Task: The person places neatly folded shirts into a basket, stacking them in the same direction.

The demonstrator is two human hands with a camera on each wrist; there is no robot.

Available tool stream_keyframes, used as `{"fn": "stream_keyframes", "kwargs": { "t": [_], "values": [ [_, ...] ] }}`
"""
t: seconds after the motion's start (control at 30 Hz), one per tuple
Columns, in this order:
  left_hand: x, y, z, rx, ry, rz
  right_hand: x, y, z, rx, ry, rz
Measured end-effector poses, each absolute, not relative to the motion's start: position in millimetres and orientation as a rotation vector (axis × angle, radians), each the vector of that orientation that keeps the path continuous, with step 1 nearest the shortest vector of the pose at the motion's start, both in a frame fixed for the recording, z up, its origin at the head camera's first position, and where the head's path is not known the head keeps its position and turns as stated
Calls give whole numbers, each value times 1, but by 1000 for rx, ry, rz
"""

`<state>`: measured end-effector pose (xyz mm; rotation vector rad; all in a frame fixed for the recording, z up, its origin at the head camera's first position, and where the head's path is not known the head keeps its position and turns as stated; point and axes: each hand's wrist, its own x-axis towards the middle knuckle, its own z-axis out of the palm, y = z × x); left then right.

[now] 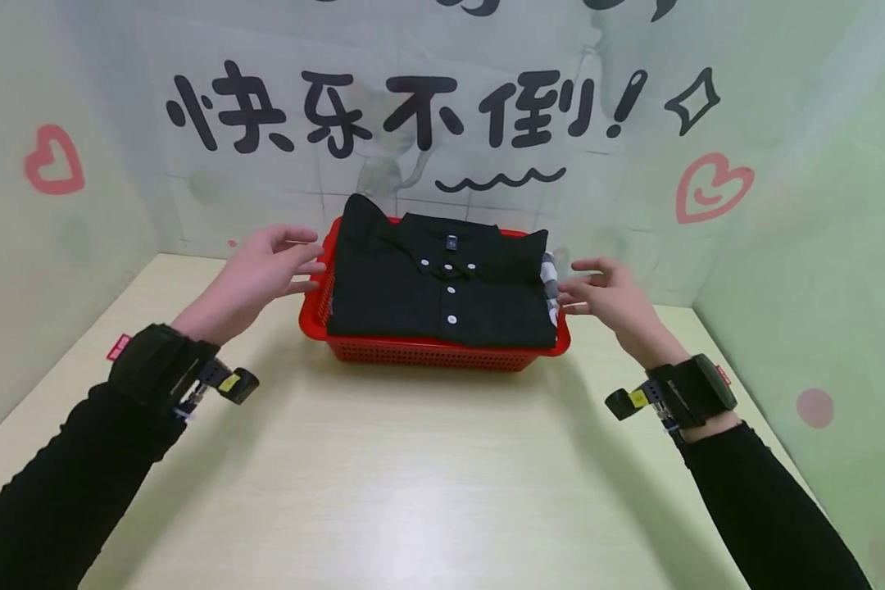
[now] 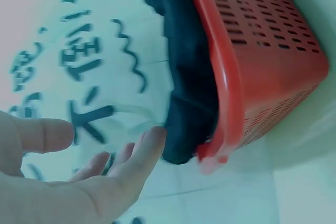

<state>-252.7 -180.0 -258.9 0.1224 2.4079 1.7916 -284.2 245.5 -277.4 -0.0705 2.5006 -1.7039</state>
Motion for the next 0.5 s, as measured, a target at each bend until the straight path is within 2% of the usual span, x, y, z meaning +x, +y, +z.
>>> {"fn": "stream_keyframes", "kwargs": {
  "t": [0.2,0.5],
  "values": [
    [-214,-180,-267,138,2614,1798,-257,261,-279,-123,2619,-1716],
    [-187,-190,-286,94,2744,1675,-231,268,-285,-233,2719,-1578]
  ]
}}
